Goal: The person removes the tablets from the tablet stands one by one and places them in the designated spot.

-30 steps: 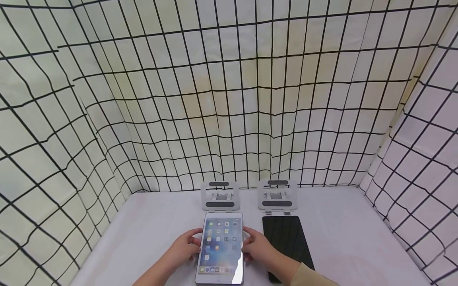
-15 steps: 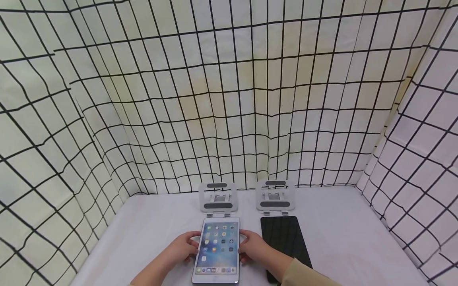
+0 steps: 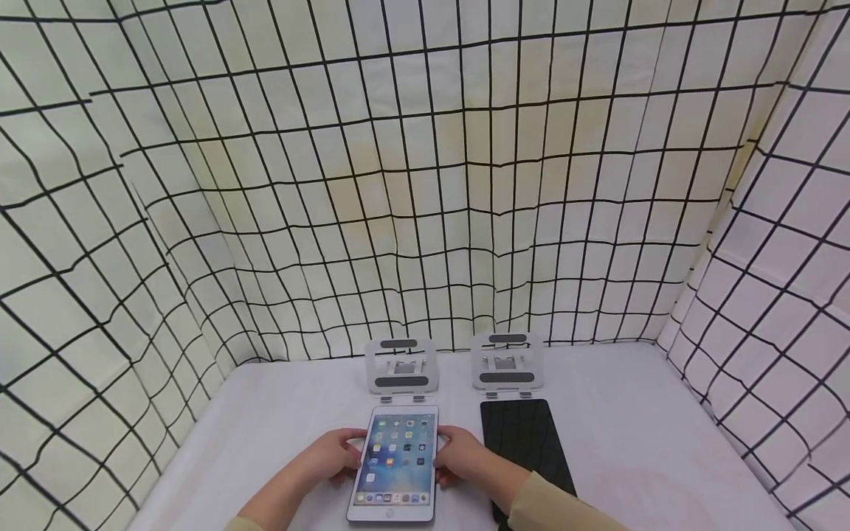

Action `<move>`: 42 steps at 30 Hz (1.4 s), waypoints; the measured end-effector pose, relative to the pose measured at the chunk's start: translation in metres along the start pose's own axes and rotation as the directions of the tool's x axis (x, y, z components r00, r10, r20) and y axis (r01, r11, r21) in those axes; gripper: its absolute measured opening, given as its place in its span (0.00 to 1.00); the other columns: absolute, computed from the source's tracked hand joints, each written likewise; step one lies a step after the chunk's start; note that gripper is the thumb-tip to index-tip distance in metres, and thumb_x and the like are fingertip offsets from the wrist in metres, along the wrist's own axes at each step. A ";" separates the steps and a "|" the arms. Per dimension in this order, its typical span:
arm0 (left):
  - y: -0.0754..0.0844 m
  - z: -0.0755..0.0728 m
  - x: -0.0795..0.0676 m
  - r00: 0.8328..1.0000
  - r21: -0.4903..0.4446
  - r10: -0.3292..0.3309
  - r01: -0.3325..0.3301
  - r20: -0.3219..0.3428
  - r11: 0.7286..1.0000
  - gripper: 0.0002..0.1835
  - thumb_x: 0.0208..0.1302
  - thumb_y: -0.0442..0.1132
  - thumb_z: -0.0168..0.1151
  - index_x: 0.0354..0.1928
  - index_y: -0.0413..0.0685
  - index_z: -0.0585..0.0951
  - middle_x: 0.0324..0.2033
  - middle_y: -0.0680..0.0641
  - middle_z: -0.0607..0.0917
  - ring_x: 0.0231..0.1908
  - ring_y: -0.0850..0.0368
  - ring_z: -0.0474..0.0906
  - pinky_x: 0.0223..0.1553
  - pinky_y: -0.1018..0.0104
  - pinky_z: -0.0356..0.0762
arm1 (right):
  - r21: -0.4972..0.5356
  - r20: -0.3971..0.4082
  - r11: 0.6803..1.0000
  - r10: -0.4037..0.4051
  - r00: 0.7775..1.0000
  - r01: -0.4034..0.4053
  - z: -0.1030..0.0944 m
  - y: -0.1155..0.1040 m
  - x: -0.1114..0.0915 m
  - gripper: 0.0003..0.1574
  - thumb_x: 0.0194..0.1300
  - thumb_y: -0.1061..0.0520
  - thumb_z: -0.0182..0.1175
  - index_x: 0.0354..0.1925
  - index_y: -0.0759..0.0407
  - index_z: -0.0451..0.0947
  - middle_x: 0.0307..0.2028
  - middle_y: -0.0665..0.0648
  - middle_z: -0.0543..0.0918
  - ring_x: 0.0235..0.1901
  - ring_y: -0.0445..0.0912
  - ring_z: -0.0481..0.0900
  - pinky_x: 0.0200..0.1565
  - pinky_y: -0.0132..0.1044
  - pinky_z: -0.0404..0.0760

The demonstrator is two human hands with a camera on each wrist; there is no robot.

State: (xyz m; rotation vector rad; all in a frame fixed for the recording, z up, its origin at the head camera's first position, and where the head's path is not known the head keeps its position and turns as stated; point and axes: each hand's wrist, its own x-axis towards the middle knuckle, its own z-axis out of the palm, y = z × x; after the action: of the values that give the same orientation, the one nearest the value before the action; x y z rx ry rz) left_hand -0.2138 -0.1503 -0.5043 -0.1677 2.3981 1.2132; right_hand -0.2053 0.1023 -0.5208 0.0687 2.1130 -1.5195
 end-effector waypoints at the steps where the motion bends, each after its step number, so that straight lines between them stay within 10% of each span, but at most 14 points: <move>1: 0.001 -0.001 0.000 1.000 0.003 0.001 -0.001 0.002 1.000 0.31 0.51 0.27 0.59 0.61 0.41 0.69 0.28 0.47 0.80 0.26 0.55 0.78 0.24 0.66 0.75 | -0.004 -0.003 1.000 0.004 1.000 -0.004 0.001 -0.001 0.001 0.41 0.55 0.66 0.59 0.66 0.63 0.58 0.26 0.59 0.79 0.19 0.45 0.78 0.22 0.32 0.78; 42: 0.013 -0.002 -0.010 0.997 0.128 -0.034 0.044 -0.075 0.991 0.30 0.50 0.25 0.58 0.60 0.40 0.71 0.22 0.45 0.78 0.18 0.57 0.73 0.18 0.68 0.71 | -0.238 -0.049 0.971 -0.013 0.999 0.001 0.017 -0.018 0.006 0.41 0.53 0.69 0.61 0.65 0.66 0.60 0.25 0.58 0.78 0.18 0.47 0.79 0.20 0.35 0.78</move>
State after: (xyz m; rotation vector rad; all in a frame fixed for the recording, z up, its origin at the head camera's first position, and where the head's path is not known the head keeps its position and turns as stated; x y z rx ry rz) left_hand -0.2091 -0.1452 -0.4890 -0.2206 2.5151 1.0470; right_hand -0.2100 0.0794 -0.5115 0.0129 2.3214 -1.2689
